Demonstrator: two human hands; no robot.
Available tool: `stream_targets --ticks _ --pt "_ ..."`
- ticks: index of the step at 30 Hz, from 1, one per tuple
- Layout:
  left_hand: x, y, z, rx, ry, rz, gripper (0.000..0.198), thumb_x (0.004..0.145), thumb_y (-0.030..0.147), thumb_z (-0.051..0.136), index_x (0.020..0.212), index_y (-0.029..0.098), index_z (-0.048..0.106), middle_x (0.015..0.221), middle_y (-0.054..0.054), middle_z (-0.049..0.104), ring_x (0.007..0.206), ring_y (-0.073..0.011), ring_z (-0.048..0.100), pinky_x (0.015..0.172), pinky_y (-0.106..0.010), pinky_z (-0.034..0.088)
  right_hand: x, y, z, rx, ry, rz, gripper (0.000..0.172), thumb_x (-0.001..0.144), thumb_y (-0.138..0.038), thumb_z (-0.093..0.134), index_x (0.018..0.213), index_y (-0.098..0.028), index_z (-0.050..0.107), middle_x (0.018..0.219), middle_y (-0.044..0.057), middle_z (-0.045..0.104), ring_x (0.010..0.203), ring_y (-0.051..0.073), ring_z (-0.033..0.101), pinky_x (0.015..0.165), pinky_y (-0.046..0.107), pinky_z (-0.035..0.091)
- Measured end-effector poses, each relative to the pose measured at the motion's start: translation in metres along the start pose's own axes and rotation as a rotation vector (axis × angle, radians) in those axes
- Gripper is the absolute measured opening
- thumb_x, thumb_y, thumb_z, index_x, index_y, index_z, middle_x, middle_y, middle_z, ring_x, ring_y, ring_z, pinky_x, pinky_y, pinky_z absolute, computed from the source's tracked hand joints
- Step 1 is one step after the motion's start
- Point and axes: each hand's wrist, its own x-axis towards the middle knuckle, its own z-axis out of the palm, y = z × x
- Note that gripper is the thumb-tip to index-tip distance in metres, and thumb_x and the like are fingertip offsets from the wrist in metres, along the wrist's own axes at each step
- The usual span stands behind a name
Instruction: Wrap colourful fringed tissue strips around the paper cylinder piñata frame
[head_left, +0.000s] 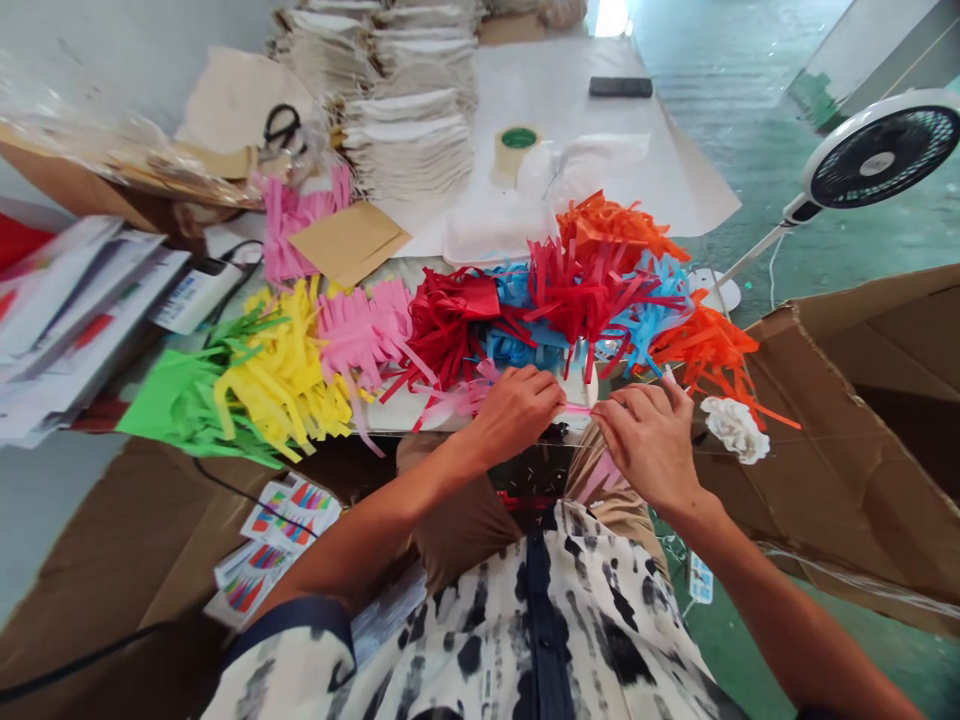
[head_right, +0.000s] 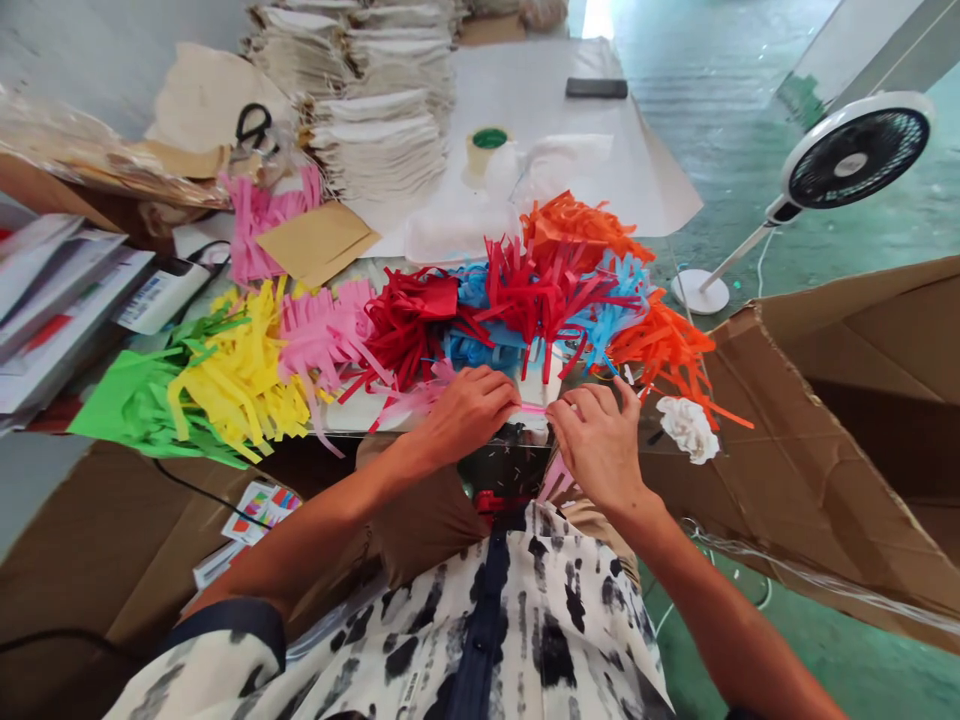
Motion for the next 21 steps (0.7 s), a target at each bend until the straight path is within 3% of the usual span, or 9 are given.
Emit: stream_targets --ticks 5,9,14,21 --pt "0.001 0.0 -0.007 -0.029 -0.039 -0.044 0.02 0.108 0.028 0.056 0.1 0.018 0.071 0.106 -0.007 0.074 0.097 -0.023 0.061 0.085 -0.038 0.04 -0.004 0.003 0.003 -0.06 -0.042 0.046 0.024 0.107 -0.032 0.053 0.102 -0.02 0.073 0.105 0.009 0.074 0.113 0.028 0.058 0.121 0.052 0.024" --pt "0.001 -0.001 -0.004 -0.006 -0.029 -0.045 0.024 0.109 0.025 0.052 0.099 0.018 0.072 0.104 -0.007 0.074 0.097 -0.023 0.061 0.085 -0.039 0.04 -0.001 -0.004 0.003 -0.013 -0.04 0.046 0.024 0.105 -0.038 0.057 0.115 -0.024 0.074 0.11 0.008 0.073 0.115 0.029 0.057 0.122 0.054 0.022" --pt "0.0 -0.003 0.001 0.011 -0.001 -0.007 0.023 0.109 0.027 0.054 0.099 0.018 0.072 0.101 -0.006 0.074 0.094 -0.0226 0.061 0.083 -0.038 0.04 0.008 -0.015 0.007 0.005 -0.013 0.024 0.021 0.106 -0.032 0.056 0.101 -0.025 0.075 0.103 0.005 0.075 0.114 0.026 0.058 0.123 0.053 0.021" --pt "-0.006 -0.006 0.004 0.033 0.056 -0.046 0.018 0.107 0.028 0.059 0.098 0.018 0.071 0.103 -0.006 0.073 0.1 -0.0246 0.06 0.087 -0.04 0.041 -0.003 0.004 0.003 -0.112 -0.078 0.061 0.026 0.108 -0.033 0.051 0.096 -0.02 0.069 0.096 0.008 0.071 0.108 0.029 0.058 0.12 0.054 0.025"
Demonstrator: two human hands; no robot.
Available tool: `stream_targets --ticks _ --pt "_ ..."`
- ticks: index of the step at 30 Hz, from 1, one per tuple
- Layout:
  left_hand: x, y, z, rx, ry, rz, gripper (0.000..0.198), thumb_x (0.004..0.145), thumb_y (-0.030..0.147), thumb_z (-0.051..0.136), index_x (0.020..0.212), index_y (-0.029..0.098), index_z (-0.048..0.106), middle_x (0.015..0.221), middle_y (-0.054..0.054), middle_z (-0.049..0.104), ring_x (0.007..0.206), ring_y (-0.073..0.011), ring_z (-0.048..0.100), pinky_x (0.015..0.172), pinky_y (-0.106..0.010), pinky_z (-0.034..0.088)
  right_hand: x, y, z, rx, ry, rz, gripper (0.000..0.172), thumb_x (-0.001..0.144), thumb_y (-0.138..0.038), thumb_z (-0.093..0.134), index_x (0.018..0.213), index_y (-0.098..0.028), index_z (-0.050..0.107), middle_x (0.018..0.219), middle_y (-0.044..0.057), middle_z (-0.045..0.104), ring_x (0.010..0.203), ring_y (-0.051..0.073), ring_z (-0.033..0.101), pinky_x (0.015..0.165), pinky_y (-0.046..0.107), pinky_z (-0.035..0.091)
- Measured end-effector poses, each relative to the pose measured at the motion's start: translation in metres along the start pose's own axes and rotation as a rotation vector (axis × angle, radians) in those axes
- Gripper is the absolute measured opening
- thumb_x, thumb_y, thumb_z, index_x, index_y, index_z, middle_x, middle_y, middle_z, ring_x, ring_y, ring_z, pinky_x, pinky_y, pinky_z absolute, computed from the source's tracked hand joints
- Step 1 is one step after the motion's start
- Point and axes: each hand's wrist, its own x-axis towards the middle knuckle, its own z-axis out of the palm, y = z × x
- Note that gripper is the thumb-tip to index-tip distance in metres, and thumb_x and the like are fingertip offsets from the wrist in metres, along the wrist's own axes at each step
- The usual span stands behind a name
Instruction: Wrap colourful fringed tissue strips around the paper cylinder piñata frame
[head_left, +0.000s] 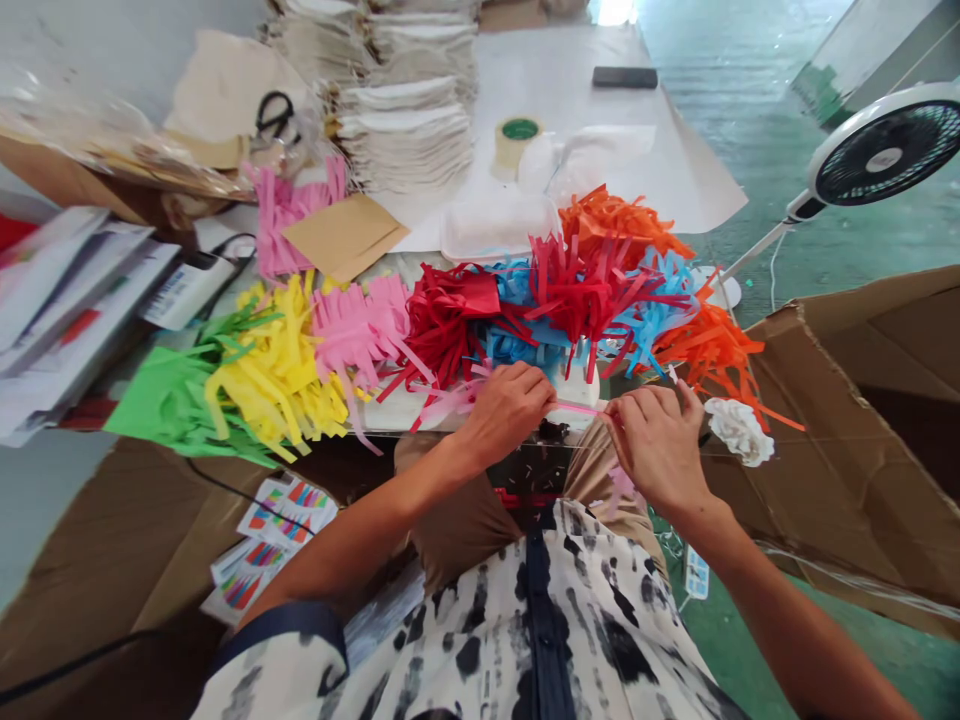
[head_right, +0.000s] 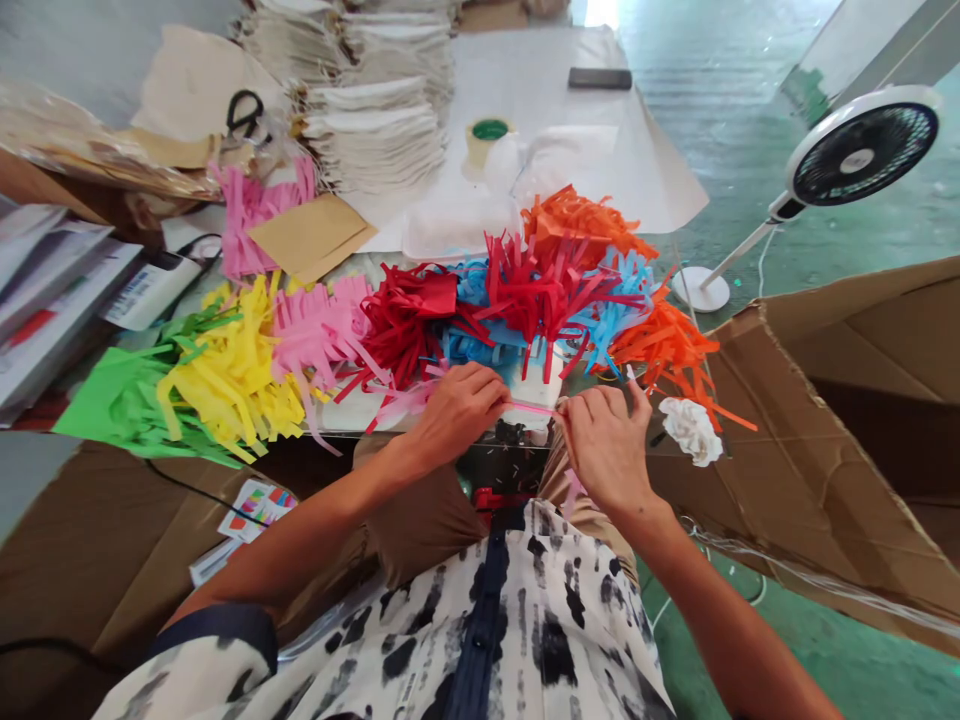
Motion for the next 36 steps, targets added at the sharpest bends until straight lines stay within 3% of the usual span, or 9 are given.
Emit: stream_targets --ticks 7,15,18,20,24,29,33,36 --pt "-0.004 -0.002 -0.012 -0.065 -0.019 -0.174 0.014 0.102 0.034 0.069 0.099 0.021 0.072 0.108 -0.007 0.071 0.107 -0.0273 0.057 0.09 -0.043 0.04 0.001 0.005 -0.007 0.105 -0.058 0.046 0.022 0.106 -0.033 0.052 0.094 -0.022 0.067 0.095 0.006 0.069 0.105 0.029 0.056 0.113 0.051 0.029" --pt "-0.001 -0.001 -0.016 -0.038 -0.042 -0.251 0.015 0.099 0.033 0.067 0.092 0.021 0.068 0.103 -0.008 0.069 0.106 -0.0292 0.057 0.09 -0.047 0.041 0.007 -0.004 -0.011 0.069 -0.103 0.085 0.016 0.102 -0.029 0.051 0.093 -0.022 0.063 0.094 0.009 0.067 0.103 0.031 0.053 0.103 0.05 0.031" --pt "-0.002 0.004 -0.017 -0.021 -0.012 -0.275 0.009 0.099 0.03 0.067 0.1 0.021 0.069 0.107 -0.008 0.071 0.106 -0.0294 0.058 0.091 -0.047 0.042 0.006 -0.007 -0.009 0.033 -0.094 0.119 0.013 0.099 -0.028 0.052 0.092 -0.023 0.061 0.093 0.01 0.066 0.104 0.032 0.053 0.101 0.051 0.031" --pt "-0.002 0.009 -0.016 -0.007 0.034 -0.21 0.015 0.101 0.025 0.064 0.114 0.024 0.07 0.117 -0.007 0.073 0.113 -0.0291 0.059 0.099 -0.049 0.041 0.005 -0.01 -0.007 0.022 -0.073 0.153 0.013 0.098 -0.029 0.053 0.09 -0.023 0.061 0.093 0.011 0.066 0.105 0.033 0.053 0.101 0.052 0.03" --pt "-0.005 0.018 -0.009 0.065 0.041 0.081 0.029 0.107 0.017 0.051 0.125 0.029 0.07 0.123 -0.004 0.076 0.124 -0.0257 0.059 0.115 -0.048 0.035 0.002 -0.014 -0.006 0.033 -0.036 0.209 0.012 0.097 -0.027 0.055 0.099 -0.02 0.064 0.097 0.011 0.069 0.106 0.032 0.054 0.102 0.051 0.031" --pt "-0.018 0.024 -0.003 0.081 0.041 0.198 0.029 0.104 0.017 0.054 0.128 0.016 0.07 0.119 -0.01 0.075 0.113 -0.027 0.063 0.102 -0.045 0.046 -0.011 -0.008 -0.007 0.05 0.0 0.155 0.016 0.094 -0.022 0.06 0.107 -0.023 0.07 0.094 0.007 0.071 0.105 0.03 0.057 0.107 0.05 0.032" --pt "-0.033 0.035 0.005 0.057 0.143 0.19 0.034 0.102 0.025 0.058 0.131 0.01 0.068 0.121 -0.014 0.074 0.108 -0.0273 0.064 0.096 -0.045 0.05 -0.025 -0.012 -0.001 0.053 0.197 0.005 0.02 0.094 -0.023 0.065 0.11 -0.026 0.077 0.101 0.005 0.076 0.11 0.029 0.059 0.118 0.055 0.028" --pt "-0.042 0.039 0.014 0.101 0.228 0.202 0.029 0.104 0.024 0.057 0.128 0.012 0.069 0.116 -0.012 0.075 0.104 -0.0243 0.066 0.09 -0.041 0.051 -0.031 -0.024 0.005 0.131 0.257 -0.115 0.025 0.097 -0.024 0.065 0.119 -0.027 0.077 0.111 0.003 0.08 0.11 0.027 0.064 0.122 0.057 0.024"
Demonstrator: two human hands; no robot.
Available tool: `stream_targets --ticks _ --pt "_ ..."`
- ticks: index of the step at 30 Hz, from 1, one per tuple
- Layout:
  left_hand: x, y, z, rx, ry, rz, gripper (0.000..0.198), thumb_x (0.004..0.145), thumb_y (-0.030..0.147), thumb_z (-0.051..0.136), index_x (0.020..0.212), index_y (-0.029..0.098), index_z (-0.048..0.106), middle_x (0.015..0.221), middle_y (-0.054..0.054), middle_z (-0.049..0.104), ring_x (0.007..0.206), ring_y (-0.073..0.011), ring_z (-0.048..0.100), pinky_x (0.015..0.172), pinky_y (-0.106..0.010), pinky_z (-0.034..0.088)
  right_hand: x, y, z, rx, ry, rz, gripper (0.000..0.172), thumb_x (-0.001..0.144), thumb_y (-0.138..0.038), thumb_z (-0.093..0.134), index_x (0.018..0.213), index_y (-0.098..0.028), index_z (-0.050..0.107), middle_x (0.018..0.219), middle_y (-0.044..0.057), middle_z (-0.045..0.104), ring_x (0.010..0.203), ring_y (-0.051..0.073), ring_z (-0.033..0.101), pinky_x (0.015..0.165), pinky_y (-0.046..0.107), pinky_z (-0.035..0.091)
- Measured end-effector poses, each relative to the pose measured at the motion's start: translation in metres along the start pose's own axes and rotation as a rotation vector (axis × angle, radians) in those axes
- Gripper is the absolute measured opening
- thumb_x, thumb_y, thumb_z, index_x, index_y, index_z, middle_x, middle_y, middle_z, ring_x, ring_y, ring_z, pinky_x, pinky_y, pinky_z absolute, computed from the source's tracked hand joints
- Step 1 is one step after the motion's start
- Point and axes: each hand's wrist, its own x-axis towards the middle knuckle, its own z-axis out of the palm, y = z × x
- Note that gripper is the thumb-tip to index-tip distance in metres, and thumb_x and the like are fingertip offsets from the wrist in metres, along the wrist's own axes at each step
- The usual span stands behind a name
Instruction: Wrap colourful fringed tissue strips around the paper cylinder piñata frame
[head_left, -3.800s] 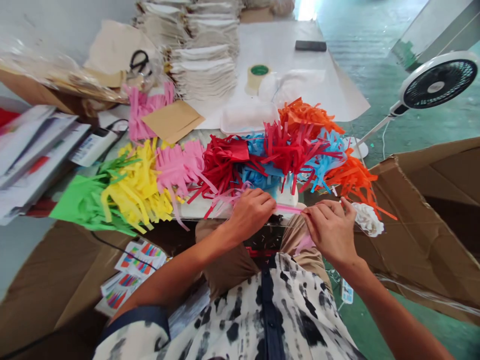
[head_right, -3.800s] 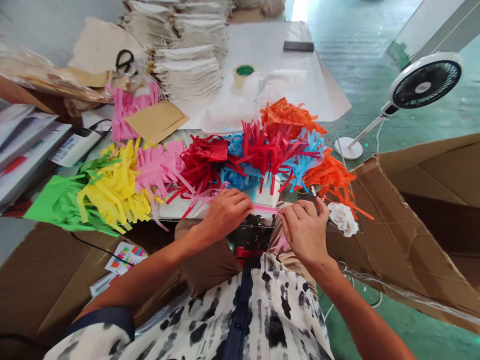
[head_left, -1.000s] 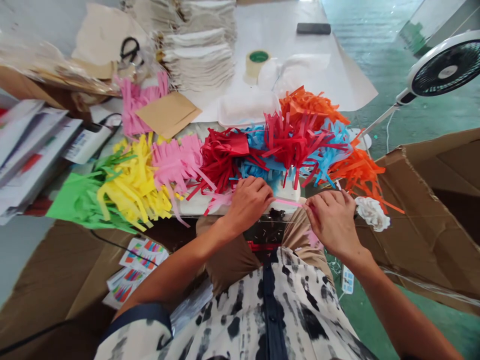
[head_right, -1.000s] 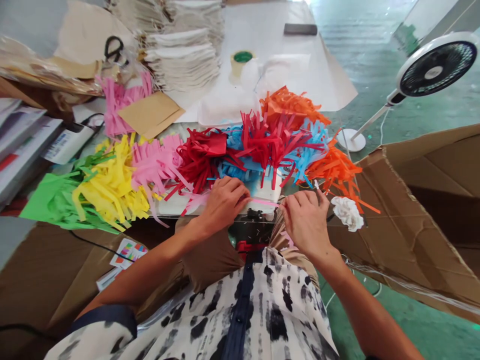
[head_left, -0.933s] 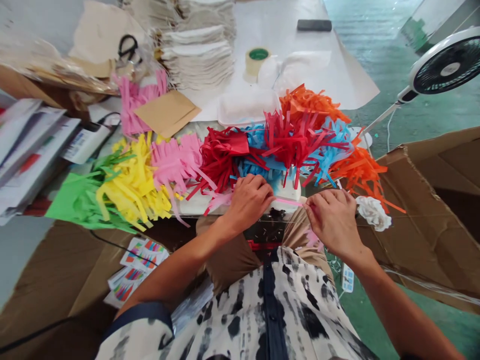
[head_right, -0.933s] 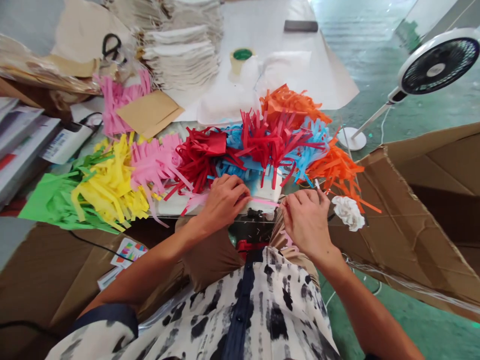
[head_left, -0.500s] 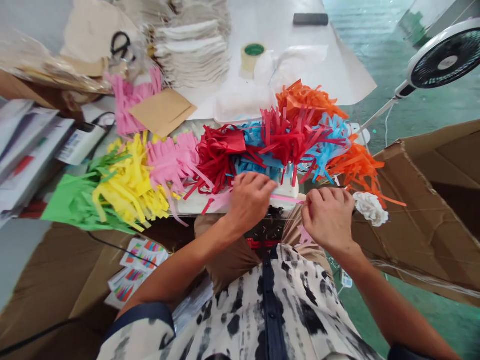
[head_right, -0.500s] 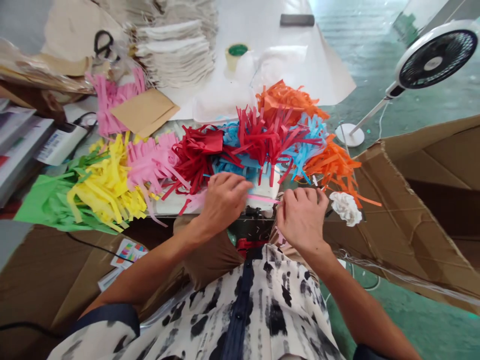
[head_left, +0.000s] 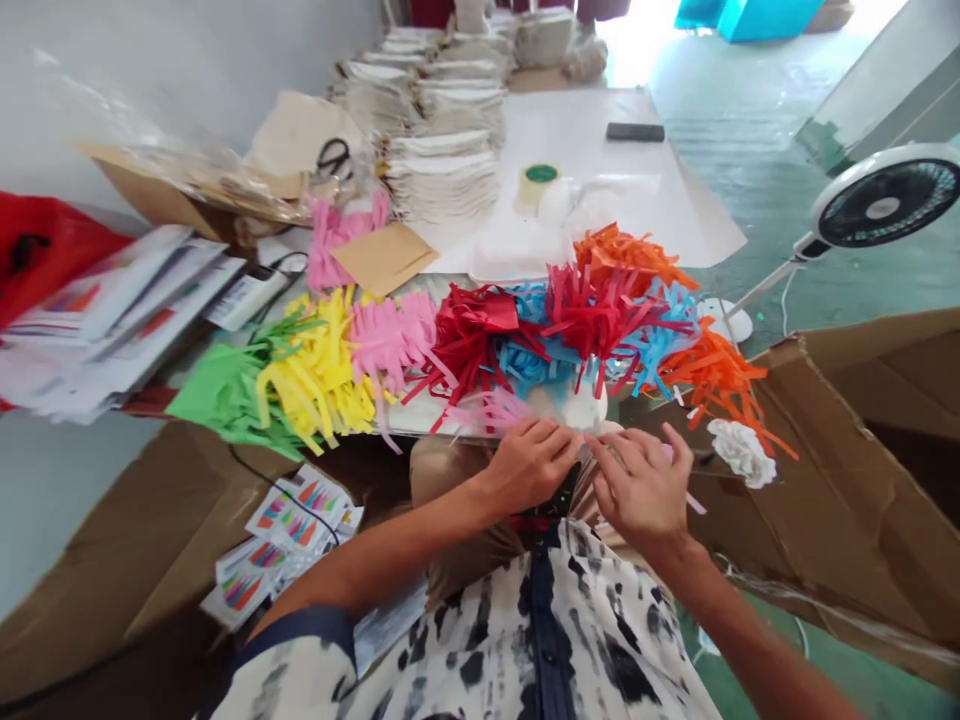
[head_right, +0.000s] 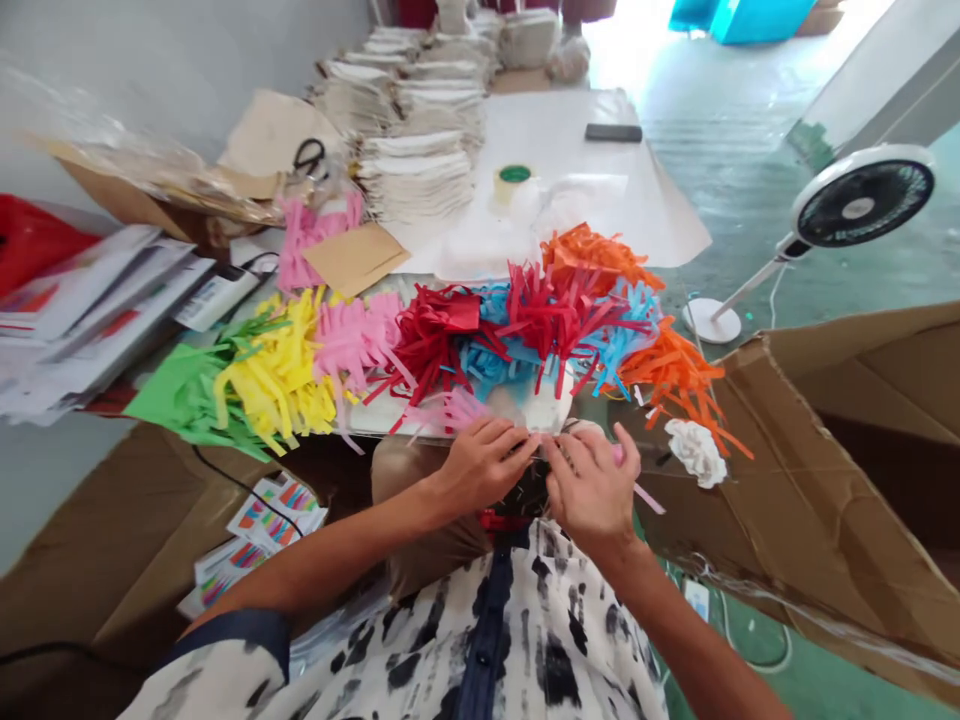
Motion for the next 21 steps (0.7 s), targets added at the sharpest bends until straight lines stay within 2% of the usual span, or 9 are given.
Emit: stream_targets --ticks 6,10,12,14,17,19,21 --pt "-0.013 0.002 0.004 0.019 0.077 0.019 0.021 0.106 0.02 0.059 0.119 0.015 0.073 0.102 -0.008 0.076 0.091 -0.02 0.068 0.076 -0.034 0.051 -0.004 -0.005 0.005 0.013 0.04 -0.052 0.011 0.1 -0.028 0.071 0.107 -0.025 0.079 0.099 0.001 0.082 0.101 0.023 0.068 0.116 0.051 0.032" --pt "-0.011 0.008 -0.002 -0.14 0.079 -0.094 0.022 0.106 0.019 0.057 0.109 0.017 0.078 0.098 -0.007 0.079 0.086 -0.0185 0.07 0.075 -0.032 0.052 0.0 0.001 -0.003 0.038 0.074 -0.134 0.01 0.099 -0.023 0.07 0.103 -0.028 0.078 0.095 -0.002 0.082 0.097 0.021 0.068 0.111 0.048 0.036" --pt "-0.006 0.009 -0.009 -0.35 0.073 -0.243 0.023 0.106 0.024 0.059 0.108 0.018 0.081 0.1 -0.007 0.082 0.088 -0.0191 0.072 0.078 -0.031 0.052 0.006 0.004 -0.011 0.034 0.091 -0.155 0.012 0.098 -0.021 0.072 0.106 -0.029 0.078 0.096 -0.002 0.082 0.097 0.021 0.068 0.108 0.047 0.037" --pt "0.003 0.007 -0.018 -0.666 0.053 -0.467 0.028 0.105 0.036 0.061 0.108 0.019 0.084 0.097 -0.007 0.083 0.085 -0.0195 0.073 0.076 -0.03 0.05 0.018 0.008 -0.021 0.014 0.136 -0.18 0.018 0.096 -0.019 0.074 0.11 -0.029 0.077 0.097 -0.002 0.082 0.098 0.021 0.069 0.107 0.046 0.039" --pt "0.019 -0.005 -0.036 -1.218 -0.052 -0.782 0.043 0.098 0.054 0.068 0.098 0.015 0.087 0.081 -0.007 0.081 0.066 -0.015 0.066 0.061 -0.026 0.042 0.04 0.012 -0.034 -0.024 0.231 -0.232 0.026 0.093 -0.017 0.078 0.115 -0.031 0.075 0.098 -0.002 0.083 0.096 0.021 0.069 0.106 0.047 0.041" --pt "0.028 -0.015 -0.048 -1.533 -0.162 -0.878 0.045 0.091 0.058 0.076 0.094 0.014 0.087 0.074 -0.006 0.077 0.055 -0.0091 0.054 0.053 -0.023 0.033 0.055 0.013 -0.04 -0.036 0.314 -0.246 0.028 0.09 -0.018 0.081 0.114 -0.034 0.076 0.095 -0.003 0.082 0.095 0.021 0.07 0.106 0.047 0.042" --pt "0.036 -0.023 -0.058 -1.771 -0.205 -0.945 0.044 0.079 0.056 0.088 0.093 0.015 0.087 0.073 -0.005 0.075 0.053 -0.0064 0.051 0.051 -0.022 0.032 0.069 0.013 -0.043 -0.025 0.388 -0.23 0.028 0.088 -0.02 0.083 0.11 -0.036 0.077 0.091 -0.004 0.082 0.094 0.021 0.071 0.107 0.047 0.042"
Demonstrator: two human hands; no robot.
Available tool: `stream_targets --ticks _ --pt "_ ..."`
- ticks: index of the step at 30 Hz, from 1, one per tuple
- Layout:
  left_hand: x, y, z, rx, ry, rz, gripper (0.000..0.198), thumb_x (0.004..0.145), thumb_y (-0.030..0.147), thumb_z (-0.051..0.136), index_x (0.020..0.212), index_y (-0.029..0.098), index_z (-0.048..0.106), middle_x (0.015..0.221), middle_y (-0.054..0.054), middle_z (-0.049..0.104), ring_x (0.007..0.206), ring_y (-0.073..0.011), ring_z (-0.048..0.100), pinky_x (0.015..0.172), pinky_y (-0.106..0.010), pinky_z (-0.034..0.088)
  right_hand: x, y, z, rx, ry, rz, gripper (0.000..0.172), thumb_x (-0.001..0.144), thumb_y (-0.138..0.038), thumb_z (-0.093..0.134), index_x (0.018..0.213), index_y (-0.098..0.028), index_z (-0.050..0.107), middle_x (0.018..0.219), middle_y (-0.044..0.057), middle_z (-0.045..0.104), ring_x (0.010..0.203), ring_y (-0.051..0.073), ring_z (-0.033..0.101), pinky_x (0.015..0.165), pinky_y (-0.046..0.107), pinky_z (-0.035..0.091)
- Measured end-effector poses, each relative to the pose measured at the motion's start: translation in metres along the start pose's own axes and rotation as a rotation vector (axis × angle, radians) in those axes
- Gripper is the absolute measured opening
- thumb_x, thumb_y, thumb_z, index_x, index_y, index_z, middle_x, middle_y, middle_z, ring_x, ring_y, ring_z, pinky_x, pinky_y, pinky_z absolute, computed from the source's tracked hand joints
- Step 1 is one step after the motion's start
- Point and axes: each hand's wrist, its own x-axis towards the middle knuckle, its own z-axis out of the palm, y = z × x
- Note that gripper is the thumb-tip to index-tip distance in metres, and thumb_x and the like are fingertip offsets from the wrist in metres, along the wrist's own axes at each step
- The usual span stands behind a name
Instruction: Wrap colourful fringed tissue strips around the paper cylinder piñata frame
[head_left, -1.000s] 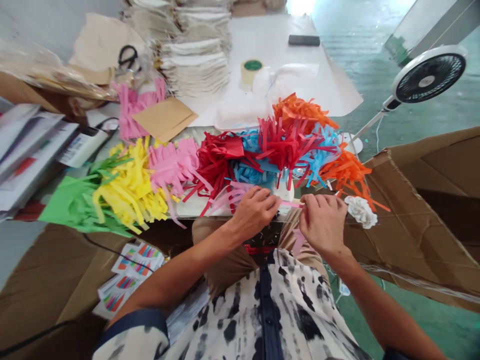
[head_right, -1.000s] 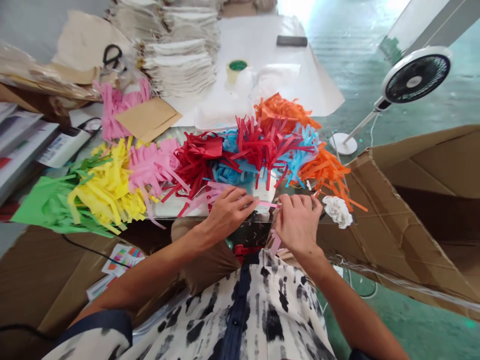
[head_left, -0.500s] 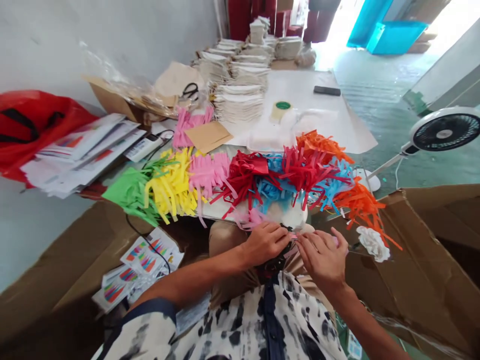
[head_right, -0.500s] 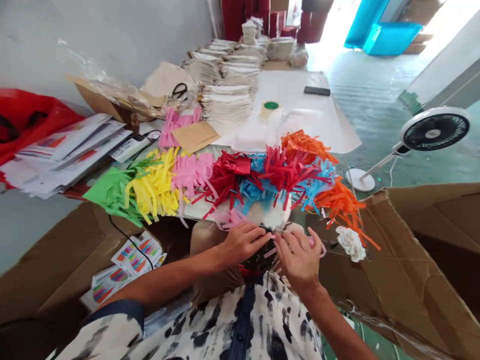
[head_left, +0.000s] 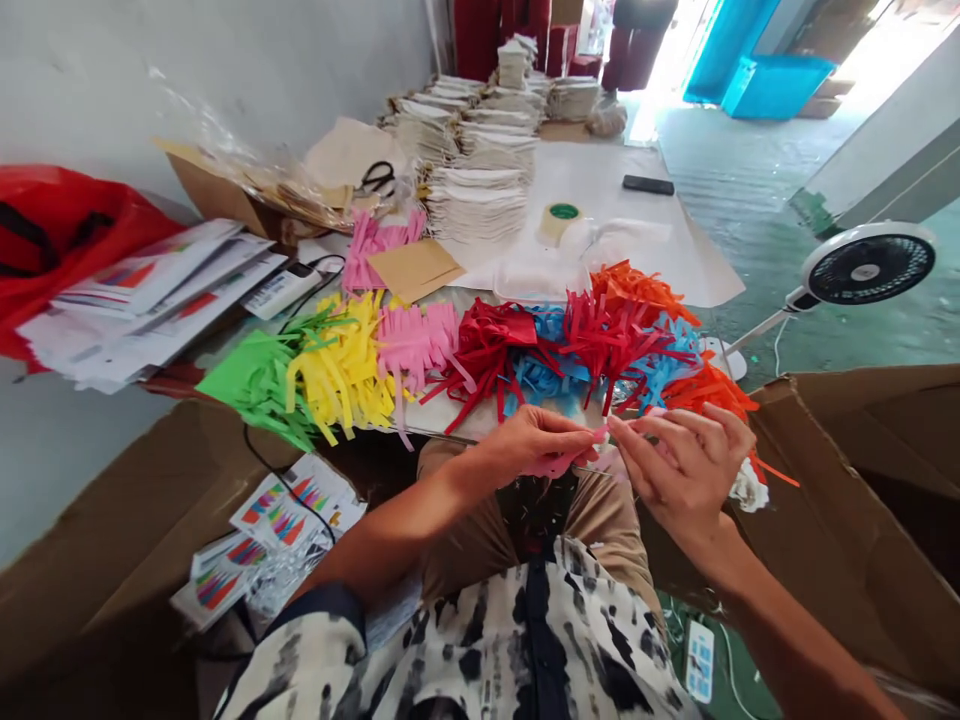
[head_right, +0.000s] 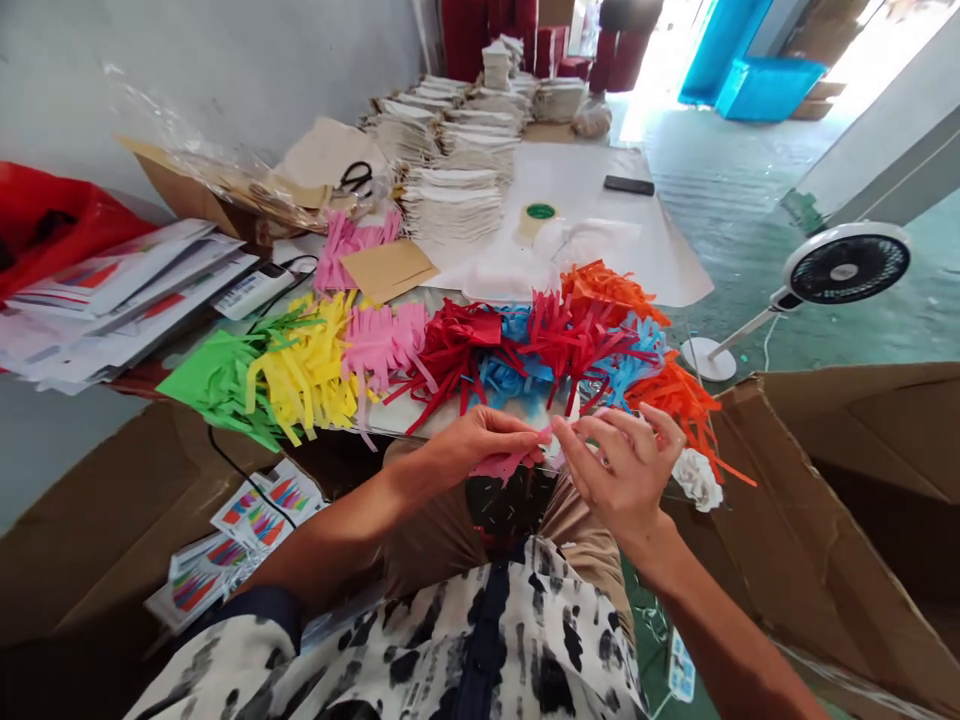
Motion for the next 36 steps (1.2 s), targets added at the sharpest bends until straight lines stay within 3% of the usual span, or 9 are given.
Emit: stream_targets --ticks 3,7,11,15,21,27,31,33,36 --pt "0.002 0.014 -0.001 -0.192 -0.012 -0.045 0.044 0.063 0.048 0.1 0.089 0.015 0.086 0.077 -0.006 0.076 0.062 -0.0097 0.062 0.057 -0.021 0.042 0.016 -0.001 0.005 0.076 0.029 0.112 0.023 0.089 -0.022 0.083 0.107 -0.036 0.078 0.091 -0.003 0.082 0.095 0.022 0.072 0.107 0.049 0.043" --pt "0.009 0.026 0.001 -0.123 0.034 0.07 0.04 0.065 0.049 0.098 0.084 0.016 0.084 0.076 -0.005 0.075 0.066 -0.0108 0.063 0.063 -0.023 0.046 0.034 -0.006 0.014 0.343 -0.009 0.395 0.002 0.094 -0.028 0.077 0.094 -0.029 0.079 0.088 0.0 0.081 0.091 0.022 0.072 0.096 0.046 0.048" --pt "0.02 0.042 0.003 -0.025 0.114 0.348 0.029 0.072 0.043 0.095 0.076 0.018 0.082 0.086 -0.003 0.075 0.08 -0.0119 0.064 0.08 -0.026 0.049 0.051 -0.004 0.026 0.73 -0.094 0.743 0.018 0.096 -0.036 0.073 0.081 -0.025 0.076 0.08 0.0 0.076 0.077 0.018 0.067 0.073 0.035 0.05" --pt "0.033 0.053 0.003 -0.119 0.085 0.349 0.028 0.073 0.042 0.095 0.075 0.018 0.081 0.089 -0.004 0.077 0.083 -0.0123 0.066 0.084 -0.027 0.049 0.065 0.003 0.038 0.95 -0.098 0.92 0.023 0.094 -0.041 0.074 0.079 -0.024 0.076 0.076 -0.001 0.071 0.063 0.013 0.056 0.054 0.028 0.043" --pt "0.04 0.052 0.0 -0.145 0.177 0.399 0.035 0.069 0.046 0.097 0.076 0.016 0.079 0.078 -0.002 0.073 0.072 -0.0101 0.061 0.072 -0.024 0.046 0.084 0.012 0.04 1.051 -0.224 0.858 0.024 0.097 -0.042 0.069 0.085 -0.024 0.079 0.082 0.002 0.072 0.076 0.017 0.063 0.065 0.029 0.051" --pt "0.038 0.048 -0.01 -0.159 0.352 0.497 0.041 0.07 0.052 0.095 0.079 0.016 0.08 0.076 -0.003 0.075 0.07 -0.0122 0.063 0.069 -0.025 0.047 0.114 0.021 0.051 0.824 -0.376 0.669 0.033 0.095 -0.053 0.071 0.081 -0.024 0.078 0.076 0.002 0.074 0.072 0.019 0.065 0.066 0.033 0.05" --pt "0.037 0.043 -0.026 -0.173 0.462 0.54 0.034 0.073 0.046 0.094 0.081 0.016 0.08 0.074 -0.002 0.075 0.067 -0.012 0.064 0.068 -0.025 0.048 0.161 0.037 0.107 0.474 -0.503 0.467 0.034 0.103 -0.046 0.059 0.094 -0.022 0.08 0.093 0.003 0.08 0.09 0.022 0.072 0.082 0.034 0.051" --pt "0.037 0.04 -0.033 -0.207 0.456 0.545 0.034 0.072 0.042 0.096 0.085 0.016 0.078 0.074 -0.002 0.075 0.067 -0.0128 0.066 0.068 -0.025 0.05 0.184 0.046 0.148 0.193 -0.721 0.396 0.032 0.106 -0.04 0.052 0.115 -0.025 0.078 0.112 0.004 0.081 0.11 0.025 0.072 0.095 0.036 0.049" --pt "0.037 0.037 -0.04 -0.292 0.403 0.532 0.048 0.066 0.037 0.1 0.103 0.018 0.076 0.078 -0.001 0.076 0.07 -0.0151 0.071 0.07 -0.027 0.053 0.208 0.055 0.208 0.081 -0.924 0.379 0.024 0.102 -0.029 0.06 0.115 -0.02 0.079 0.117 0.013 0.079 0.117 0.031 0.07 0.1 0.043 0.051"
